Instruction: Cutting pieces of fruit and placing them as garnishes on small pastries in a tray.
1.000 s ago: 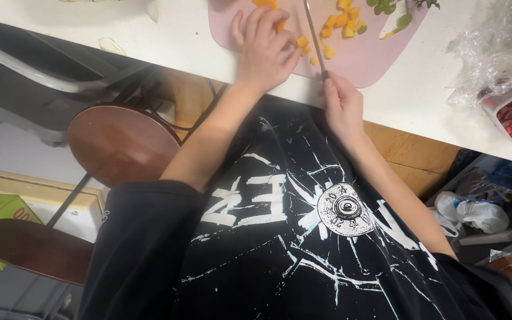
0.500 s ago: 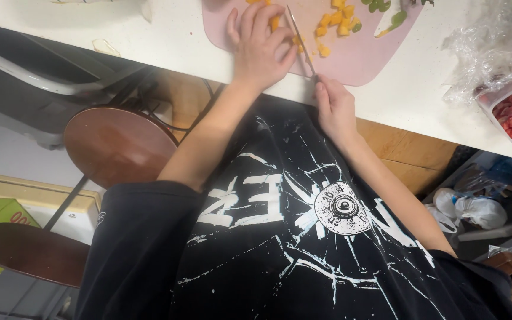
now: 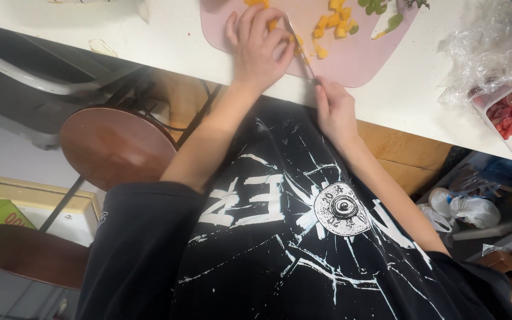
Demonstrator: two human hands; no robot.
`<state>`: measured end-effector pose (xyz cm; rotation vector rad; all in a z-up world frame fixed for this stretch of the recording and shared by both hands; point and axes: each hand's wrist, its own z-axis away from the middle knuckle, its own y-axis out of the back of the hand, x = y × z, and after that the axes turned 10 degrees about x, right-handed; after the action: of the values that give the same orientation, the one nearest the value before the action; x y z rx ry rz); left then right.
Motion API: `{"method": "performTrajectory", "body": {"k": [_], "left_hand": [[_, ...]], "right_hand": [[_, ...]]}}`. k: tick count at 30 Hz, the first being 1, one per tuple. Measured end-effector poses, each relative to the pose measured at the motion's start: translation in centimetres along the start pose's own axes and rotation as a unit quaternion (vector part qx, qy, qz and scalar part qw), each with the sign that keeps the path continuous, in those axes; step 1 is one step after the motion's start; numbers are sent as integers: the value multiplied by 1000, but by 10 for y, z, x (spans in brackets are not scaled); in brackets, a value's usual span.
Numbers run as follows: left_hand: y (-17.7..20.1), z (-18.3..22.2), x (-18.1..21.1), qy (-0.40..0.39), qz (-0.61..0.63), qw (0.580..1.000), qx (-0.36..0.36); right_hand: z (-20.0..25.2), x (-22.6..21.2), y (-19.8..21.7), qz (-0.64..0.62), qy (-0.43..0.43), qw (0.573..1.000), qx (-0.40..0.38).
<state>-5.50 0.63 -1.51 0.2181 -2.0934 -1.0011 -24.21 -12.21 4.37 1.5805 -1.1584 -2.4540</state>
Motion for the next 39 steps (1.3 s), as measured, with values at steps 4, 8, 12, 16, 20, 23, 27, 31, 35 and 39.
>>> {"method": "performTrajectory", "body": {"k": [4,8,12,16,20,23,27,31,35,39], "left_hand": [[-5,0,-4,24,-20,999,17],[-1,-9,-4,21,-35,999,26],[11,-24,-1,15,-17,1000,-17],[17,-33,-6,-39,-43,995,-76],[18,-47,-8,-57,-32,990,-122],[20,-56,-6,-88,-20,987,-136],[12,-59,-9,-126,-73,973,-179],[-6,-49,-14,-134,-112,962,-212],[8,-54,9,-155,-137,964,-168],[17,-48,19,-48,-60,989,-125]], "right_hand": [[16,11,16,10,12,1000,-4],[29,27,31,40,23,999,-3],[25,36,47,53,35,997,38],[12,43,66,45,12,996,79],[0,64,83,173,106,974,96],[-7,72,90,195,120,970,84],[-14,64,92,225,147,957,110],[-21,42,85,156,145,966,146],[-33,11,67,43,130,983,120],[-53,-22,51,-10,174,983,63]]}}
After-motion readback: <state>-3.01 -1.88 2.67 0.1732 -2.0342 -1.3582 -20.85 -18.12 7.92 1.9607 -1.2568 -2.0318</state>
